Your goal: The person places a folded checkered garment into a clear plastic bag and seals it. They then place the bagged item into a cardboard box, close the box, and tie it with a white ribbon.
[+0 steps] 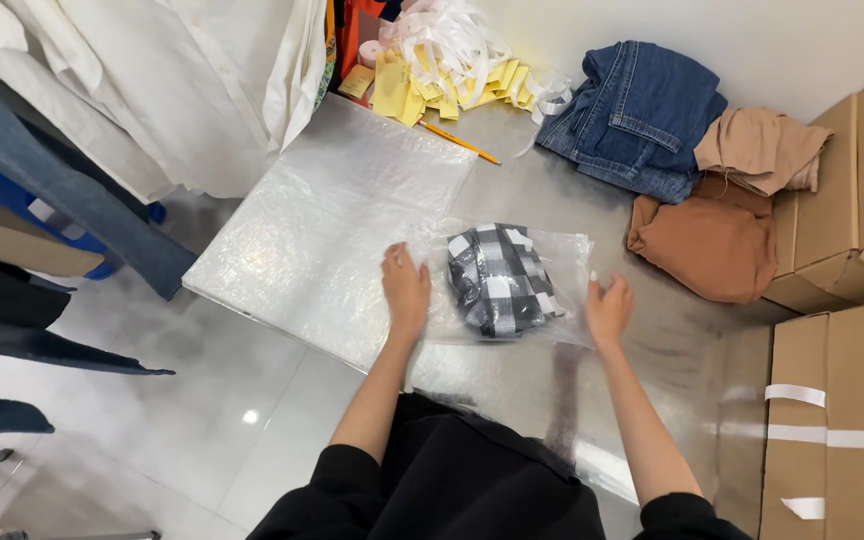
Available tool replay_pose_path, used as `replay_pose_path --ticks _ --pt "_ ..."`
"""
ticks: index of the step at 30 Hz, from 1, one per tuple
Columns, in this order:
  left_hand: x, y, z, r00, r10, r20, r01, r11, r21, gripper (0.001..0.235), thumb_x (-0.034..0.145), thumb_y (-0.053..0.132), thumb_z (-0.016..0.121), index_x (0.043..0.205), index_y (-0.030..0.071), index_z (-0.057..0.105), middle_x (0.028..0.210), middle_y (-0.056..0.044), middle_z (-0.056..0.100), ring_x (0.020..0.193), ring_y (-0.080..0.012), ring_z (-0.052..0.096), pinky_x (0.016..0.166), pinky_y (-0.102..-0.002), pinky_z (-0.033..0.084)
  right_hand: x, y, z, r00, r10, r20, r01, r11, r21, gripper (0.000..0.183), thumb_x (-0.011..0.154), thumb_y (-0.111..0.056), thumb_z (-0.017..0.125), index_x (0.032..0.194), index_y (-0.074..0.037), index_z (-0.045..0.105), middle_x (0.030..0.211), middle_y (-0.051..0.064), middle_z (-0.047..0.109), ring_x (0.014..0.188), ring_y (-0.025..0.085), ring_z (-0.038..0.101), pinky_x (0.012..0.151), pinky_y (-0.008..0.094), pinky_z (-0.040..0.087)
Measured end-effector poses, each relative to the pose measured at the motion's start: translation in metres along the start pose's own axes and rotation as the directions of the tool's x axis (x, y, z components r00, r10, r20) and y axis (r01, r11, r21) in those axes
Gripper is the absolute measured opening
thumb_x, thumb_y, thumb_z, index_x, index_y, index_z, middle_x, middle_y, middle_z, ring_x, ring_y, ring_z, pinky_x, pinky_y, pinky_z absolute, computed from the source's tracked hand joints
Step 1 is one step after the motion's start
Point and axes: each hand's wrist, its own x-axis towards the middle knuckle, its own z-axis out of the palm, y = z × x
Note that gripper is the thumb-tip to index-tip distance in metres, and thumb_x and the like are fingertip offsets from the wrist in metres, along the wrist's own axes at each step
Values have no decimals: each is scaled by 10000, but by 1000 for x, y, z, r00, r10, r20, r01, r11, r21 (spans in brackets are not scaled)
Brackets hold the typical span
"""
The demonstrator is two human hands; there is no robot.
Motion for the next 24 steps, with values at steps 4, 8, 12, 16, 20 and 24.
replay_pose_path --ticks 4,8,12,16,20,24 --pt "48 -58 41 992 -114 46 115 993 -27 540 934 435 696 1213 2 535 1160 -183 546 1140 -371 608 945 -474 535 15 15 5 978 110 179 -102 993 -52 617 950 -576 665 1234 -29 623 1142 236 619 1136 490 576 881 577 475" --pt "81 -99 84 945 -158 286 202 971 -131 625 745 619 803 1056 84 718 1010 -148 722 1028 -347 714 831 -437 573 20 17 13 913 144 382 -162 987 16 566 853 -597 738 924 -40 811 884 225 750 906 439 724 682 473 565" --pt "90 -106 92 967 -117 225 177 946 -271 231 734 416 812 832 215 753 804 5 719 849 -204 728 736 -324 571 22 31 25 943 68 325 -145 965 219 398 819 -480 781 787 -84 766 696 167 673 708 328 673 577 412 485" --pt "66 -87 61 989 -37 143 97 892 -442 123 821 259 735 785 141 738 721 -46 694 652 -190 674 655 -317 532 6 -21 -27 971 -125 202 69 963 262 305 943 -256 696 859 36 714 934 245 590 904 417 635 817 429 493" --pt "59 -82 10 996 -71 56 90 792 -604 155 869 282 708 836 134 740 776 -74 686 688 -198 632 653 -325 527 -3 -89 -69 960 -249 129 180 899 398 325 1041 -196 601 936 107 657 1031 290 524 1023 450 572 898 460 459" --pt "66 -106 -64 995 -80 -67 7 697 -717 173 928 241 695 903 71 720 813 -89 647 726 -193 591 652 -298 546 15 -164 -48 909 -374 185 241 833 498 254 1036 -195 608 993 38 699 1075 217 558 1081 375 590 922 432 481"
